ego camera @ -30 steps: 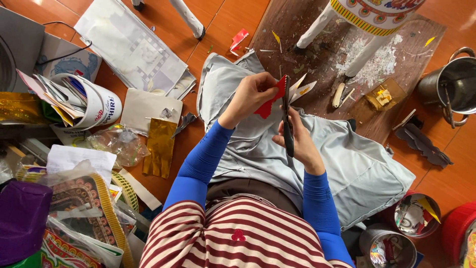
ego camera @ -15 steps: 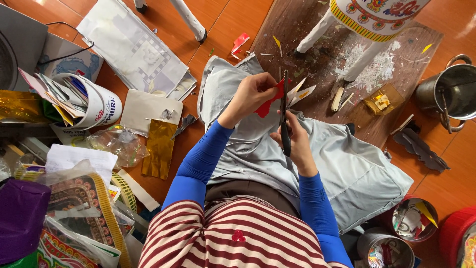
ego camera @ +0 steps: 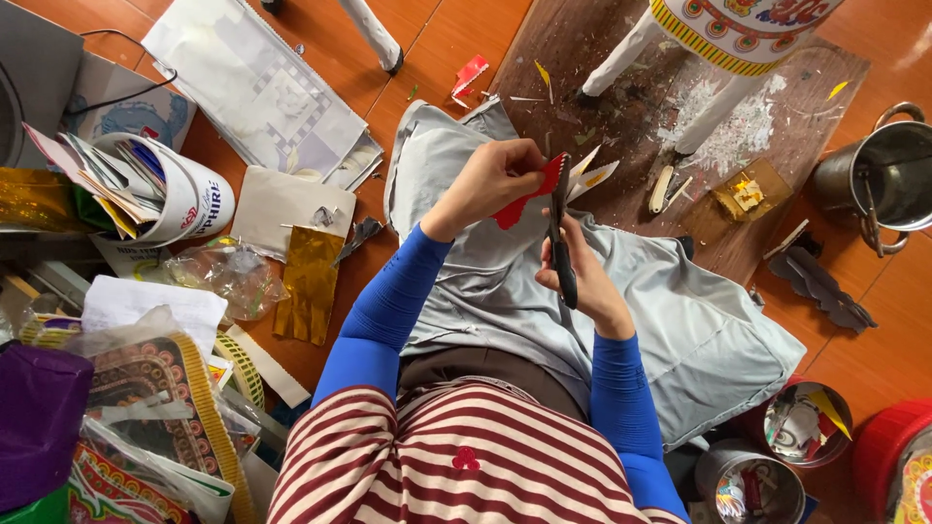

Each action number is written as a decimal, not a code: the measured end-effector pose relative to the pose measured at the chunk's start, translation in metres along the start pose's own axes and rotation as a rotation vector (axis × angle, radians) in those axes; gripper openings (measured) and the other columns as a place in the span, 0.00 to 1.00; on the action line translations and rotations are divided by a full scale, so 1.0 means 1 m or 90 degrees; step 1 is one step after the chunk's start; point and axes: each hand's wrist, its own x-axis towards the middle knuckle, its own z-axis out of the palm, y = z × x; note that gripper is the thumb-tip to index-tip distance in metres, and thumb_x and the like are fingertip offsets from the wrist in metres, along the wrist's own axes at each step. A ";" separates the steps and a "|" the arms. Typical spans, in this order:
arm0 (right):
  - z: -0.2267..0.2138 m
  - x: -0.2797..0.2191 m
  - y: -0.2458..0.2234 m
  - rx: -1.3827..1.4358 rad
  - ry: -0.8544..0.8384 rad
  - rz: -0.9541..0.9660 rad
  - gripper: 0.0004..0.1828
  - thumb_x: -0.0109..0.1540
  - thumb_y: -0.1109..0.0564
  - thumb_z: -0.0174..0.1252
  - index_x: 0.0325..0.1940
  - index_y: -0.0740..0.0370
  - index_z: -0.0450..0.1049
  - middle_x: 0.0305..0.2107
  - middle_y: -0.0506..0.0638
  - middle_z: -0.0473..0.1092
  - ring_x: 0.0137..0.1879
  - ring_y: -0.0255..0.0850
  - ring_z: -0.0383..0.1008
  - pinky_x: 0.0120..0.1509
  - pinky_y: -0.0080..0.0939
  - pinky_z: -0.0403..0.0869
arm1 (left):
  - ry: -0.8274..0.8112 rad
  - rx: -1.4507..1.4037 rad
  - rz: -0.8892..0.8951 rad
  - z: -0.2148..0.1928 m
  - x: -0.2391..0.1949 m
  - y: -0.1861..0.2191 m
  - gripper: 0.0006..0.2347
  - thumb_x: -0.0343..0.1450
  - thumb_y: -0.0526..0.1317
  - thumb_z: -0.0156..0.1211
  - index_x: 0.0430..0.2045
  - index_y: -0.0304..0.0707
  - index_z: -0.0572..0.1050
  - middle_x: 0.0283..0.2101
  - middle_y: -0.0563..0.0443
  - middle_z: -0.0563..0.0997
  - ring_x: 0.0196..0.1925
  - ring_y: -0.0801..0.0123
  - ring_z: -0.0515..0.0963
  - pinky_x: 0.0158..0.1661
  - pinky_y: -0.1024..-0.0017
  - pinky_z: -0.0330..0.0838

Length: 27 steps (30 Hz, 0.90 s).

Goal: Cutting and assembling paper and cardboard pieces to create a decorative model.

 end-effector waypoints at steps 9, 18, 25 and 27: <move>0.007 -0.001 -0.007 0.007 0.053 0.037 0.51 0.52 0.43 0.74 0.76 0.50 0.60 0.33 0.42 0.64 0.38 0.30 0.65 0.43 0.31 0.67 | -0.014 -0.026 0.000 -0.001 0.000 0.002 0.04 0.67 0.31 0.61 0.31 0.29 0.76 0.27 0.55 0.77 0.31 0.83 0.73 0.33 0.78 0.72; 0.013 0.002 -0.004 -0.003 0.089 0.004 0.43 0.56 0.49 0.74 0.72 0.54 0.65 0.29 0.39 0.64 0.35 0.27 0.63 0.40 0.29 0.63 | -0.019 -0.031 -0.010 -0.003 0.001 0.000 0.03 0.67 0.30 0.60 0.30 0.29 0.76 0.26 0.56 0.77 0.31 0.84 0.73 0.32 0.79 0.71; 0.010 0.004 0.008 0.005 0.115 0.033 0.44 0.56 0.51 0.73 0.74 0.55 0.63 0.29 0.41 0.66 0.33 0.28 0.64 0.37 0.30 0.65 | -0.019 -0.016 0.009 0.000 0.003 0.000 0.03 0.70 0.32 0.62 0.33 0.29 0.76 0.27 0.55 0.78 0.31 0.83 0.74 0.32 0.78 0.72; 0.006 0.003 0.012 -0.014 0.117 0.010 0.45 0.57 0.51 0.73 0.76 0.55 0.63 0.31 0.44 0.67 0.36 0.31 0.65 0.41 0.32 0.66 | -0.020 -0.013 0.016 0.001 0.004 0.001 0.04 0.70 0.32 0.62 0.33 0.29 0.76 0.28 0.55 0.78 0.31 0.83 0.74 0.32 0.78 0.72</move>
